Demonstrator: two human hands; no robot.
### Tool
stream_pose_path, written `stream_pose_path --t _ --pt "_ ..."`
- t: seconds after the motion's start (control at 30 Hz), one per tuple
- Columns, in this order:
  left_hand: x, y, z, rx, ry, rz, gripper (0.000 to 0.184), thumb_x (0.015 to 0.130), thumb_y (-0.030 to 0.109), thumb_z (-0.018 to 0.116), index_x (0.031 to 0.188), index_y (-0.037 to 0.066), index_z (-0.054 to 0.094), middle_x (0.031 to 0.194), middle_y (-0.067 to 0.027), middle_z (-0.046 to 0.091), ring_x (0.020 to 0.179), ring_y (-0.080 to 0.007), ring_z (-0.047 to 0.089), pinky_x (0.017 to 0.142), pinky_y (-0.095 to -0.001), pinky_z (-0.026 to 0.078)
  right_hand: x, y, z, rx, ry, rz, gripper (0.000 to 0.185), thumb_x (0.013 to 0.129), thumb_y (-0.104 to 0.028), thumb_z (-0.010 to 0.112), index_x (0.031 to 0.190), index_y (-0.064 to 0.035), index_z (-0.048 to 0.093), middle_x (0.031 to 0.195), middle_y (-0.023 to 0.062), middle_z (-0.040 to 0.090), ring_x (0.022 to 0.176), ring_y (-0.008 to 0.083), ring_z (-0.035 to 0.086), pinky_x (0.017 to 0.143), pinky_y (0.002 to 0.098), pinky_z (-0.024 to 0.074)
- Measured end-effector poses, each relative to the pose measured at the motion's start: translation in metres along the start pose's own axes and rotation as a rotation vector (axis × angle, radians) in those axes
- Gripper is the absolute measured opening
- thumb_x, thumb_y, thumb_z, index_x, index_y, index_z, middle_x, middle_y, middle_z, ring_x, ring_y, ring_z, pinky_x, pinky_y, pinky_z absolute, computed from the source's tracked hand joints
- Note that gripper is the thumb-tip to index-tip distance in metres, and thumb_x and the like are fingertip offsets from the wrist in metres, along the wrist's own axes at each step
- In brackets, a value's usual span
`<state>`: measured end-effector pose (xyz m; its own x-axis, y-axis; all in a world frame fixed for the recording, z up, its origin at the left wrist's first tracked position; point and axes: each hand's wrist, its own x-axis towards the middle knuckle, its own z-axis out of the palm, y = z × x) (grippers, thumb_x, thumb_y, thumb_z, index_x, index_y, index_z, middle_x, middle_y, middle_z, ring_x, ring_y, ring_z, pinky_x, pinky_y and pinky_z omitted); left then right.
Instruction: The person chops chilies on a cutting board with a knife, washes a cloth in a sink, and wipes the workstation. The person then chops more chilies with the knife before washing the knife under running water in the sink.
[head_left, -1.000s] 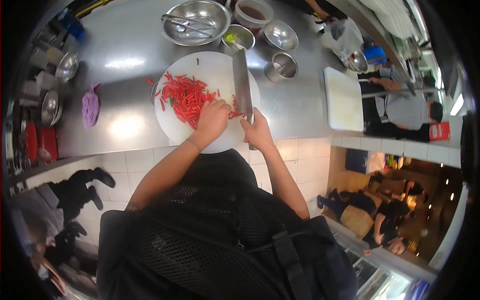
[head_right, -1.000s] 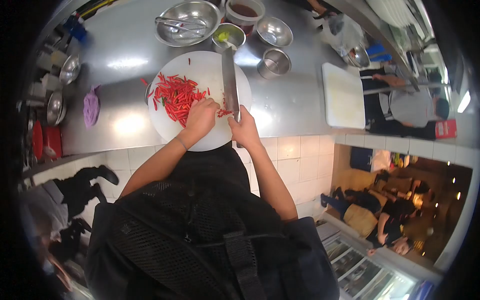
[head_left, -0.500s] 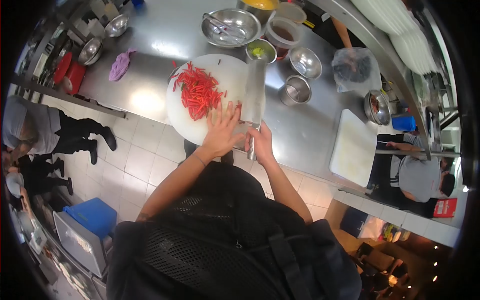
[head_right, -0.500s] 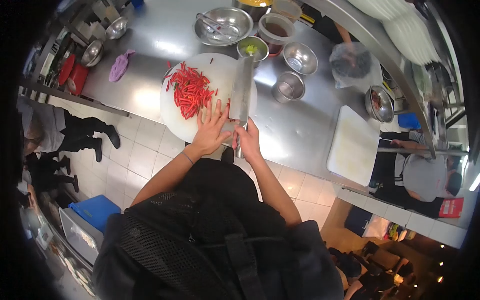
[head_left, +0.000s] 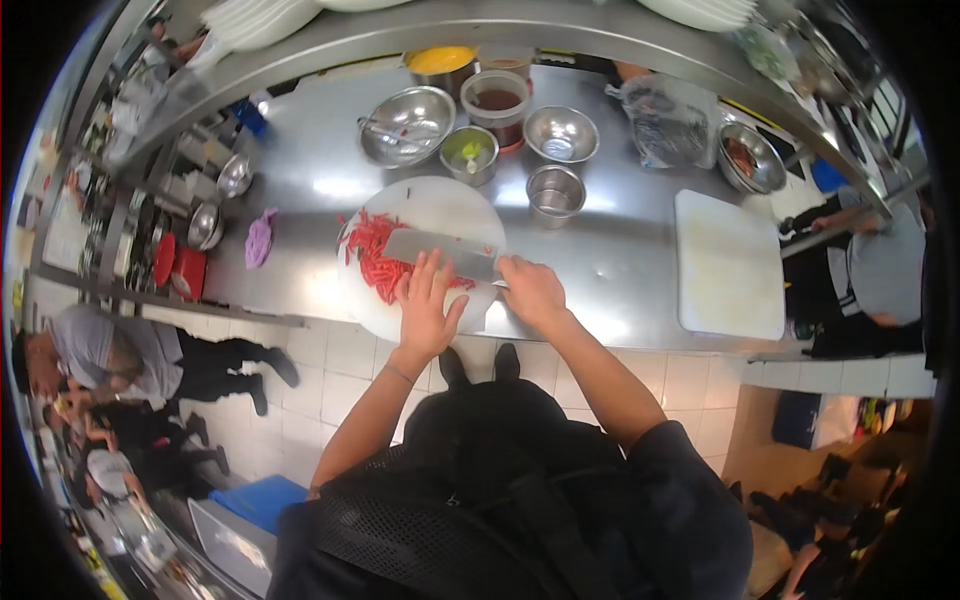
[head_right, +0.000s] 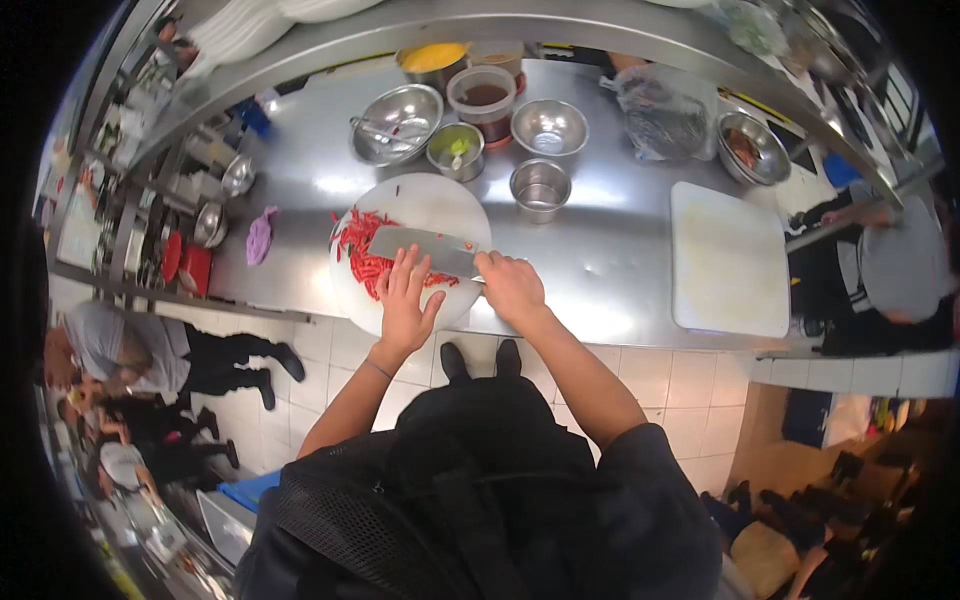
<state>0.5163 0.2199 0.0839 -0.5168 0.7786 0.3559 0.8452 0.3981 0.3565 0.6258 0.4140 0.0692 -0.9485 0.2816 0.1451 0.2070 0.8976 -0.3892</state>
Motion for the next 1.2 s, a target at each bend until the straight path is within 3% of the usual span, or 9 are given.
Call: stream_pose_path --t 0.13,0.33,0.57,0.63,0.7,0.83,0.9,0.93,1.2 --pt "0.058 0.032 0.003 0.019 -0.05 0.196 0.05 0.092 0.026 0.063 0.138 0.009 0.053 0.15 -0.0072 0.048 0.139 -0.0322 0.041 0.11 -0.0564 0.026 -0.006 0.01 -0.012 0.022 0.031 -0.004 0.033 0.079 -0.016 0.075 0.104 -0.0038 0.057 0.093 0.0138 0.066 0.081 0.033 0.07 0.074 0.0444 0.055" --pt "0.154 0.053 0.079 0.119 -0.252 0.453 0.044 0.096 0.032 0.054 0.134 0.009 0.056 0.138 -0.0097 0.057 0.137 -0.0325 0.044 0.112 -0.0662 0.024 -0.026 0.004 0.012 0.013 -0.045 -0.005 0.037 0.081 -0.026 0.076 0.107 -0.0062 0.06 0.092 0.0127 0.067 0.079 0.0329 0.069 0.076 0.0437 0.0554" --pt "0.167 0.058 0.035 0.096 -0.671 0.269 0.035 0.1 0.032 0.047 0.121 0.009 0.063 0.131 -0.0124 0.062 0.128 -0.0316 0.052 0.11 -0.0701 0.022 -0.037 0.004 -0.001 0.007 0.004 0.019 0.035 0.08 -0.03 0.076 0.101 -0.007 0.058 0.094 0.0114 0.067 0.083 0.0306 0.069 0.074 0.0415 0.0543" --pt "0.158 0.027 0.037 0.109 -0.529 0.44 0.036 0.101 0.029 0.046 0.128 0.01 0.06 0.134 -0.0131 0.061 0.13 -0.0313 0.052 0.11 -0.0693 0.023 -0.034 0.012 -0.012 0.009 0.027 0.015 0.036 0.08 -0.031 0.076 0.101 -0.0068 0.058 0.094 0.0118 0.066 0.083 0.0304 0.07 0.074 0.041 0.0547" --pt "0.151 0.022 0.022 -0.191 -0.241 0.238 0.041 0.1 0.029 0.047 0.137 0.013 0.057 0.146 -0.014 0.051 0.139 -0.0331 0.043 0.11 -0.0694 0.023 -0.029 0.021 -0.032 -0.012 0.03 0.027 0.038 0.08 -0.032 0.076 0.101 -0.0062 0.058 0.093 0.0122 0.066 0.083 0.0307 0.07 0.074 0.0421 0.055" --pt "0.116 0.036 0.022 0.135 -0.259 0.378 0.052 0.099 0.043 0.049 0.145 0.017 0.052 0.158 -0.0143 0.035 0.148 -0.0372 0.027 0.112 -0.0696 0.021 -0.011 0.047 -0.057 -0.027 -0.014 0.04 0.037 0.081 -0.031 0.075 0.101 -0.0043 0.059 0.097 0.0141 0.068 0.084 0.0348 0.07 0.076 0.0454 0.0551" --pt "0.115 0.051 0.033 0.169 -0.354 0.404 0.063 0.097 0.057 0.047 0.148 0.022 0.048 0.166 -0.0128 0.017 0.153 -0.0421 0.01 0.115 -0.0693 0.013 -0.006 0.058 -0.064 -0.014 -0.021 0.072 0.035 0.082 -0.03 0.075 0.1 -0.004 0.059 0.097 0.0146 0.068 0.086 0.0359 0.069 0.077 0.0465 0.0548" --pt "0.119 0.052 0.042 0.173 -0.346 0.395 0.07 0.095 0.065 0.045 0.149 0.021 0.047 0.166 -0.0144 0.016 0.152 -0.0439 0.009 0.115 -0.0697 0.012 -0.006 0.065 -0.067 -0.007 -0.005 0.074 0.035 0.081 -0.029 0.075 0.099 -0.004 0.059 0.097 0.0147 0.069 0.086 0.0358 0.069 0.077 0.0465 0.0546" --pt "0.164 0.061 0.069 0.087 -0.467 0.367 0.079 0.091 0.07 0.046 0.151 0.018 0.045 0.165 -0.0177 0.017 0.153 -0.0431 0.01 0.115 -0.0703 0.011 -0.039 0.092 -0.085 -0.08 -0.013 0.092 0.032 0.076 -0.022 0.079 0.095 -0.0054 0.059 0.09 0.0127 0.068 0.081 0.033 0.069 0.075 0.0438 0.0546"
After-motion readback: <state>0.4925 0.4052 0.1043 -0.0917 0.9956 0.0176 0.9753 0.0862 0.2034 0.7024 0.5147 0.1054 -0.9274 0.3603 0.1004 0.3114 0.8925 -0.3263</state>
